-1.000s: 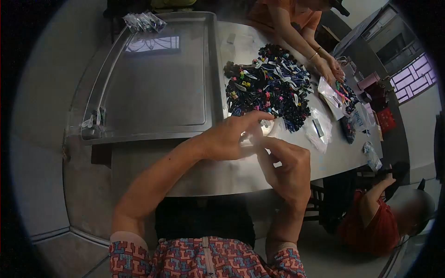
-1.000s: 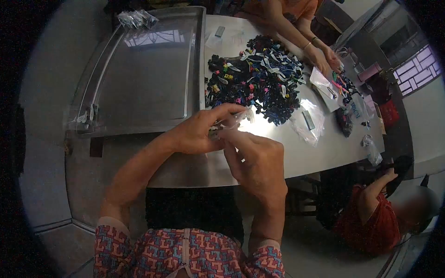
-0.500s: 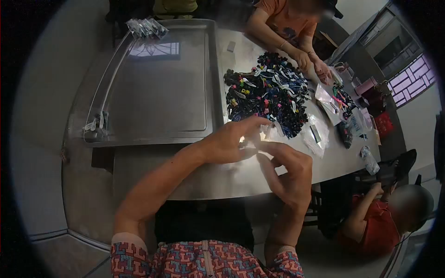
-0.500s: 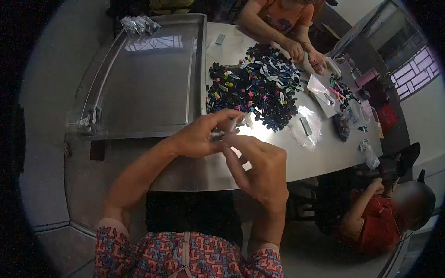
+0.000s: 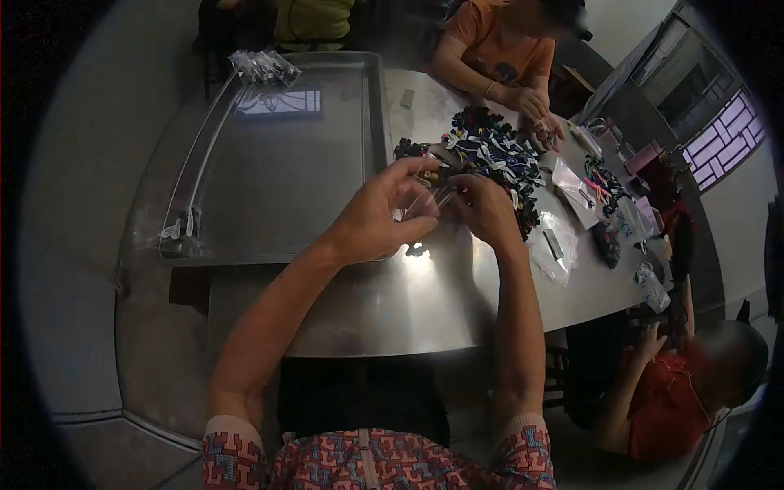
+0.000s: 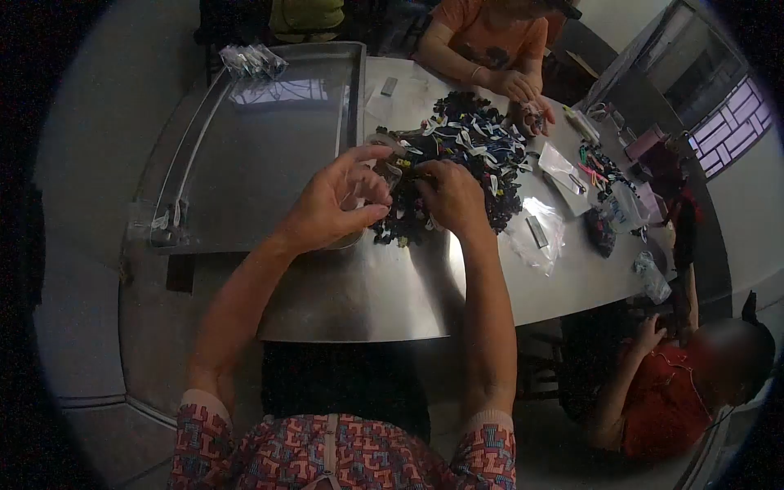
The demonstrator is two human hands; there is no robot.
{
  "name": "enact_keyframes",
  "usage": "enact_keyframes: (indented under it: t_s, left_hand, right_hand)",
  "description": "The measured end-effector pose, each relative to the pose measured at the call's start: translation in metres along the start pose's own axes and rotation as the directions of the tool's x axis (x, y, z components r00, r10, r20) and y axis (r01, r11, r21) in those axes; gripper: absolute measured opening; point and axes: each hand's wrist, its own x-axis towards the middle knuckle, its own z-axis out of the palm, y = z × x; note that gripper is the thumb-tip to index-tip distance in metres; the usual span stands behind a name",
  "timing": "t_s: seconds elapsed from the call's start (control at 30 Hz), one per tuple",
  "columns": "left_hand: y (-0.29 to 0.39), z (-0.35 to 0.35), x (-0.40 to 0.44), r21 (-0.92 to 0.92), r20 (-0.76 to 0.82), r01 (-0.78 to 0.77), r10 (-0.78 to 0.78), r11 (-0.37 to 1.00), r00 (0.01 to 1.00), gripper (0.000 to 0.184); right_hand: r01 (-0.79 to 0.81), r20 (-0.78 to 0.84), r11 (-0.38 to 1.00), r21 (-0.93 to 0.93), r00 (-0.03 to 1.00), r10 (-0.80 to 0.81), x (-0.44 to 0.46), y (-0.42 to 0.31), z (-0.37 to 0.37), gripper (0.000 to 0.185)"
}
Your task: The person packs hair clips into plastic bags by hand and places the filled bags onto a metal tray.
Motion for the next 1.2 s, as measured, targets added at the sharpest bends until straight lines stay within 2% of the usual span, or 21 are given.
enact_keyframes:
  t_s: [0.03, 0.07, 0.13, 0.2, 0.27, 0.33, 0.4, 0.47, 0.53, 0.6, 0.67, 0.8, 0.83, 0.87, 0.93, 0.97, 1.1, 1.17, 1.2]
  left_hand:
    - [0.0, -0.001, 0.0, -0.033, -0.022, 0.028, -0.029, 0.999, 0.999, 0.068]
    - [0.0, -0.002, 0.001, -0.064, -0.043, 0.052, -0.055, 0.997, 0.998, 0.067]
    - [-0.011, -0.004, 0.0, -0.062, -0.07, 0.043, -0.047, 0.997, 0.996, 0.065]
    - [-0.015, -0.005, -0.003, -0.069, -0.096, 0.038, -0.045, 0.997, 0.994, 0.062]
    - [-0.018, -0.006, -0.006, -0.037, -0.161, 0.117, -0.122, 0.992, 0.979, 0.062]
    - [-0.018, -0.008, -0.007, -0.033, -0.14, 0.125, -0.129, 0.992, 0.982, 0.064]
    - [-0.018, -0.009, -0.008, -0.017, -0.124, 0.13, -0.131, 0.991, 0.984, 0.065]
    - [-0.018, -0.008, -0.011, 0.045, -0.122, 0.126, -0.119, 0.991, 0.985, 0.066]
    - [-0.022, -0.009, -0.01, 0.058, -0.118, 0.096, -0.089, 0.994, 0.989, 0.066]
    - [-0.018, -0.008, -0.01, 0.073, -0.115, 0.068, -0.059, 0.995, 0.992, 0.066]
    - [-0.013, -0.006, -0.011, 0.038, -0.112, 0.163, -0.158, 0.986, 0.981, 0.066]
    - [-0.017, -0.007, -0.013, 0.086, -0.111, 0.151, -0.141, 0.985, 0.984, 0.065]
    - [-0.016, -0.007, -0.013, 0.061, -0.107, 0.17, -0.163, 0.984, 0.981, 0.065]
    - [-0.015, -0.006, -0.012, 0.036, -0.103, 0.187, -0.183, 0.982, 0.978, 0.065]
    - [-0.017, -0.007, -0.012, 0.059, -0.109, 0.18, -0.173, 0.982, 0.979, 0.064]
    - [-0.017, -0.007, -0.012, 0.085, -0.113, 0.174, -0.164, 0.981, 0.98, 0.064]
    - [-0.015, -0.007, -0.012, 0.024, -0.101, 0.18, -0.176, 0.983, 0.979, 0.064]
    - [-0.017, -0.007, -0.012, 0.017, -0.099, 0.172, -0.169, 0.985, 0.981, 0.064]
    - [-0.019, -0.007, -0.012, 0.017, -0.101, 0.172, -0.169, 0.985, 0.98, 0.064]
  right_hand:
    - [-0.096, 0.129, 0.995, -0.014, 0.987, 0.097, 0.003, 0.008, 0.008, 0.018]
    - [-0.095, 0.127, 0.995, -0.009, 0.987, 0.095, 0.002, 0.013, 0.012, 0.018]
    - [-0.024, -0.014, 0.994, -0.103, 1.0, 0.022, 0.0, 0.024, 0.017, 0.021]
    - [-0.047, -0.031, 0.993, -0.112, 0.999, 0.044, -0.004, 0.035, 0.015, 0.023]
    - [-0.16, -0.009, 0.976, -0.147, 0.987, 0.161, -0.009, 0.046, 0.01, 0.024]
    - [-0.172, -0.023, 0.974, -0.144, 0.985, 0.17, -0.015, 0.052, 0.009, 0.023]
    - [-0.159, -0.147, 0.977, -0.141, 0.979, 0.139, -0.015, 0.047, 0.005, 0.021]
    - [-0.128, -0.171, 0.983, -0.129, 0.98, 0.105, -0.011, 0.038, 0.006, 0.017]
    - [-0.143, -0.109, 0.986, 0.087, 0.982, 0.152, -0.009, 0.023, 0.012, 0.015]
    - [-0.093, -0.073, 0.994, 0.054, 0.993, 0.097, -0.008, 0.006, 0.015, 0.017]
    - [-0.188, 0.112, 0.977, 0.103, 0.978, 0.176, -0.009, 0.007, 0.023, 0.018]
    - [-0.101, 0.062, 0.977, 0.188, 0.994, 0.091, -0.008, 0.018, 0.014, 0.016]
    - [-0.241, 0.095, 0.88, 0.409, 0.971, 0.221, -0.013, 0.026, 0.018, 0.013]
    - [-0.243, 0.097, 0.88, 0.407, 0.97, 0.222, -0.013, 0.027, 0.014, 0.013]
    - [-0.329, 0.141, 0.775, 0.539, 0.943, 0.302, -0.011, 0.03, 0.007, 0.011]
    - [-0.285, 0.147, 0.751, 0.595, 0.958, 0.247, -0.012, 0.027, 0.001, 0.01]
    - [-0.359, 0.259, 0.692, 0.626, 0.933, 0.25, -0.015, 0.024, -0.007, 0.009]
    - [-0.357, 0.397, 0.718, 0.598, 0.91, 0.121, -0.016, 0.021, -0.01, 0.009]
    - [-0.395, 0.465, 0.743, 0.54, 0.876, 0.127, -0.015, 0.017, -0.013, 0.01]
